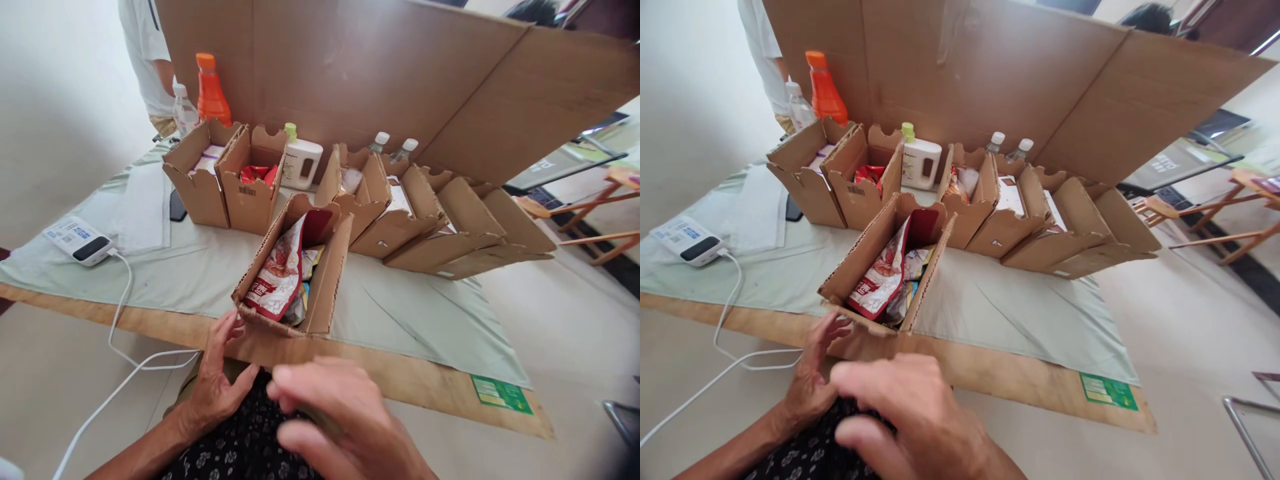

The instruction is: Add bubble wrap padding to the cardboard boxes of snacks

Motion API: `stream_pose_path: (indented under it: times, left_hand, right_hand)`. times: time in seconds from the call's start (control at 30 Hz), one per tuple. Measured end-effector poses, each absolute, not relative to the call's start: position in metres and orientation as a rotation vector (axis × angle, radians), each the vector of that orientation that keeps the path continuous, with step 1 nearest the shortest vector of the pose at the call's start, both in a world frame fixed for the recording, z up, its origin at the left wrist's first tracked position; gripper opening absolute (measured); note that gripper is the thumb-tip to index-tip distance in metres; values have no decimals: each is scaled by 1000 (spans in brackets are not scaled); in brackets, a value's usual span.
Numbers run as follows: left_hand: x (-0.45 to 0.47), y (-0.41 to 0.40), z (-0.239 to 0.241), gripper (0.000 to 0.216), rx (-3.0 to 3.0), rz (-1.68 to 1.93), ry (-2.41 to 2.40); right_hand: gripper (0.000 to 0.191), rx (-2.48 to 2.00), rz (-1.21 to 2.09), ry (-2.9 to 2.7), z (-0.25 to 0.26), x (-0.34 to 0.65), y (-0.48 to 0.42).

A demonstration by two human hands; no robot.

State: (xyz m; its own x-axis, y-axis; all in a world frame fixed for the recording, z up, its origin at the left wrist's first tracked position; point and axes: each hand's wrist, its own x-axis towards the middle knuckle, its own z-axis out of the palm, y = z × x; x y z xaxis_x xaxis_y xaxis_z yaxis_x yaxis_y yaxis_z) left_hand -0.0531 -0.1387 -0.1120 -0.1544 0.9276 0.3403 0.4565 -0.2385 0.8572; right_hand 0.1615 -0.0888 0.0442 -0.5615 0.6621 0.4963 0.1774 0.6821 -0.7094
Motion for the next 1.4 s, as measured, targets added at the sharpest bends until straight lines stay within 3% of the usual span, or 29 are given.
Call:
stream_pose_path:
  times: [0.17,0.33,0.4,0.53,0.63,0.73,0.9,1.13,1.23,1.4]
  left_hand:
    - [-57,-161,-107,83,1649,1408,1652]
    - [-26,-161,-101,78,1691,1339,1653]
    - [-16,-158,-100,82,1661,1321,1676]
    - [-15,-144,-108,88,1670,1285,1849]
    - [-20,-122,-112,77,1719,1269,1894]
    - [-16,-88,-106,64,1734,1291,1754]
    - [0,-14,-89,66,1777,1263,1557]
    - [-3,58,-100,74,1756,1200,1612]
    - [-19,43,-110,72,1810,1050,1640]
    - [-50,-22,-118,46,2001,893,1684]
  right_hand:
    - [18,-1081,571,-1292,15,200,-24]
    - [61,-1128,1051,-1319,-49,176,98]
    - [69,-1065,1130,-1319,-62,164,112]
    - [58,-1039,1013,-1355,-72,180,68]
    - [46,-1177,858,-1436,-79,218,11]
    - [56,-1327,690,-1406,-84,247,-21]
    - [72,-1364,503,-1355,-87,262,2]
    - [83,-1284,637,-1361,-111,257,28]
    - [75,-1476,655,-1361,-114,256,-1]
    - [36,-1574,512,-1555,-100,242,-33]
